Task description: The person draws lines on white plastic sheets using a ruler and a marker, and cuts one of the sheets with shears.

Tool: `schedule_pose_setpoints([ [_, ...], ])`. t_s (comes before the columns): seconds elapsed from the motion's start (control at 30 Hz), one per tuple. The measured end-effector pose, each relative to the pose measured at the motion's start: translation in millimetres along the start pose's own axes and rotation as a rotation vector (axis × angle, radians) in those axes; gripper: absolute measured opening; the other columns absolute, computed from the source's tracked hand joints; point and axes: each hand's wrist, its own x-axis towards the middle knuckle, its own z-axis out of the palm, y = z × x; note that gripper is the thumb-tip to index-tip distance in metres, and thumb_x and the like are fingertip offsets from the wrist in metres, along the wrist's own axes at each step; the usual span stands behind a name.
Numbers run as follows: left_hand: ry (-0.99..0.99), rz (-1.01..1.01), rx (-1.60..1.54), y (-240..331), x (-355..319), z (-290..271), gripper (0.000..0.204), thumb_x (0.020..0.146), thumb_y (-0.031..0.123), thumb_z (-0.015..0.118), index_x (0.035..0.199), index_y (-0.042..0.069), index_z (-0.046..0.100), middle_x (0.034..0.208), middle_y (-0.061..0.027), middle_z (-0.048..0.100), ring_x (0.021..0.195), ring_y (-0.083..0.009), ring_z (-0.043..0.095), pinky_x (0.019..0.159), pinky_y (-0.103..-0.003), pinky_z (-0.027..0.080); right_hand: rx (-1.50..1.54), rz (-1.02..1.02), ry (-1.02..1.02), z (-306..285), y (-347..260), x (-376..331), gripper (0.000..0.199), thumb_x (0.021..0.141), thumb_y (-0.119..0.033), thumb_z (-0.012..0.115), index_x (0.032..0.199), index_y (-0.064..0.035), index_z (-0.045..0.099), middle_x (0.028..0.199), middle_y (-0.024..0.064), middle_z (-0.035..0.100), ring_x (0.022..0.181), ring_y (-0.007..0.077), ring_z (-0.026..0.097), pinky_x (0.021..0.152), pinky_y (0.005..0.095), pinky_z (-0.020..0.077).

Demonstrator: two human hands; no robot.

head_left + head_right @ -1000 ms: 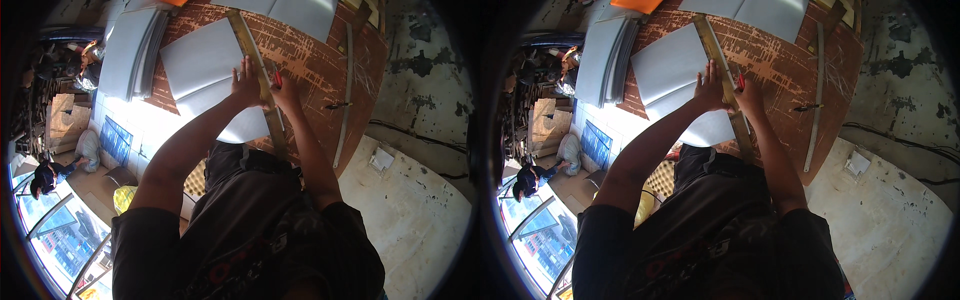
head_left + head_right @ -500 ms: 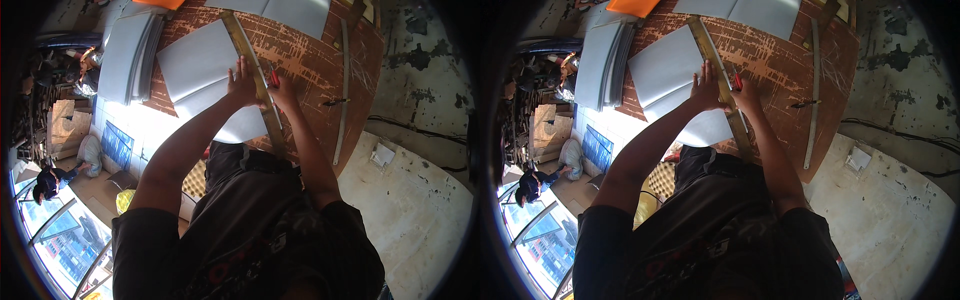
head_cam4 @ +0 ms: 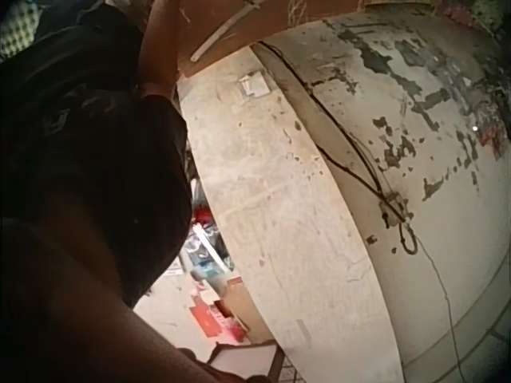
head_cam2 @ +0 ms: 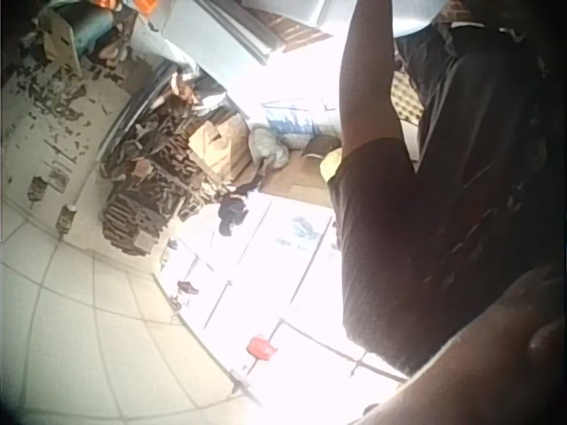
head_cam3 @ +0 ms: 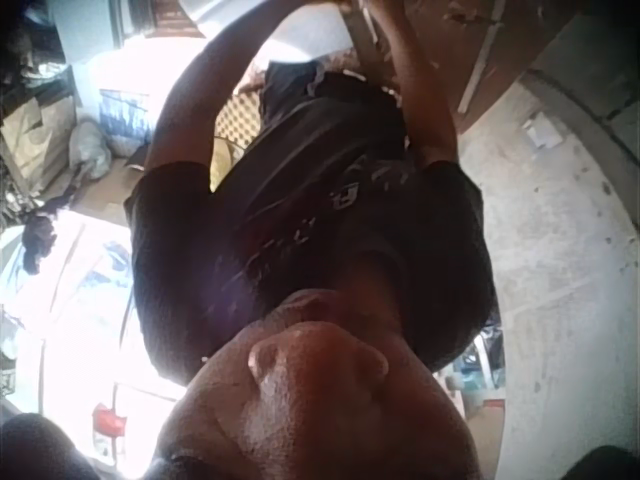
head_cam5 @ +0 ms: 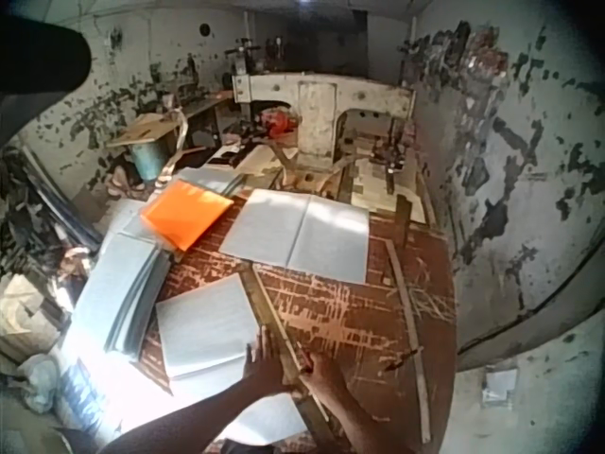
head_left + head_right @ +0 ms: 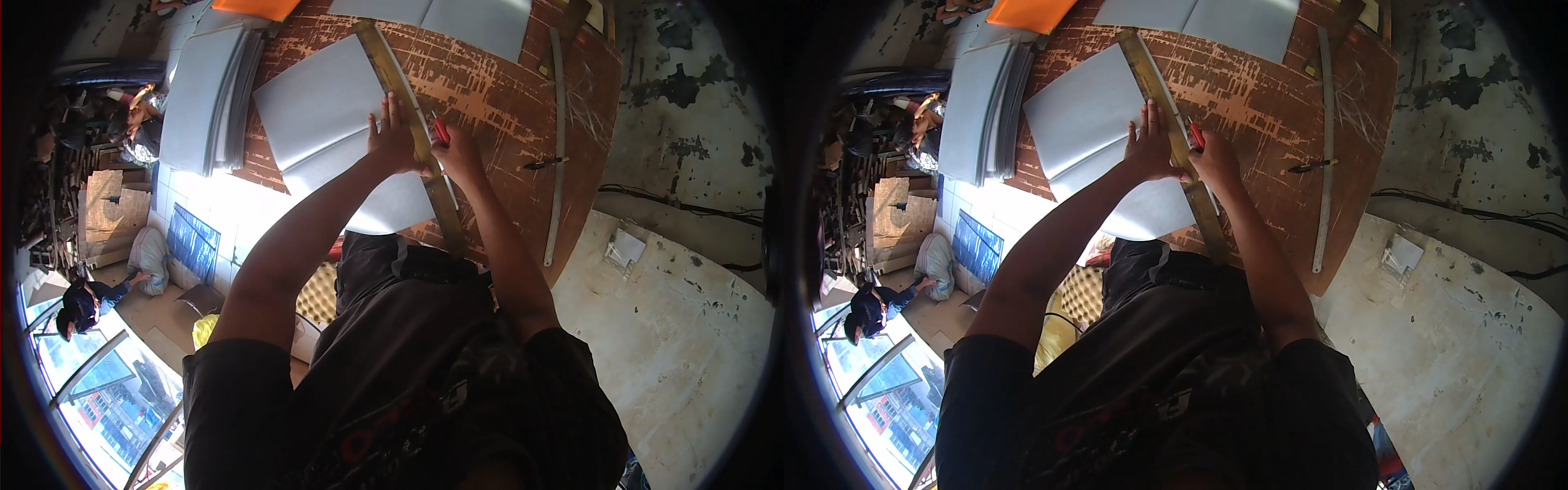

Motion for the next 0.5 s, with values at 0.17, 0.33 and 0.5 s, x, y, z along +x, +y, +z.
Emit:
schedule_pose_setpoints([
  [0.17,-0.005,-0.001,-0.015,-1,1,2,0.16,0.059,0.076,0.085,0.157,-0.013,-0.006,0.165,-0.0356,-0.014,0.156,-0.0468,-0.01,0.123,-0.064,0.012,0.289,0.25,-0.074,-16,-15,3,0.019,0.086,-0.009,0.075,0.1,0.0005,0.066,0.088,0.0124,0.071,0.071,0.0228,0.072,0.054,0.035,0.0574],
  [0.33,0.0,-0.002,0.012,1,1,1,0.162,0.057,0.078,0.084,0.157,-0.014,-0.006,0.165,-0.0361,-0.013,0.156,-0.047,-0.008,0.123,-0.064,0.012,0.381,0.266,-0.091,-18,2,1,0.021,0.088,-0.009,0.075,0.102,0.0008,0.063,0.091,0.0097,0.071,0.069,0.0166,0.07,0.045,0.0299,0.0548],
  [0.5,-0.008,0.009,-0.022,0,1,0,0.161,0.059,0.075,0.085,0.157,-0.014,-0.007,0.165,-0.0356,-0.014,0.156,-0.0469,-0.011,0.123,-0.065,0.011,0.42,0.315,-0.112,-23,0,-9,0.024,0.089,-0.01,0.075,0.105,0.0001,0.062,0.092,0.0079,0.071,0.075,0.0151,0.072,0.046,0.0279,0.0541],
])
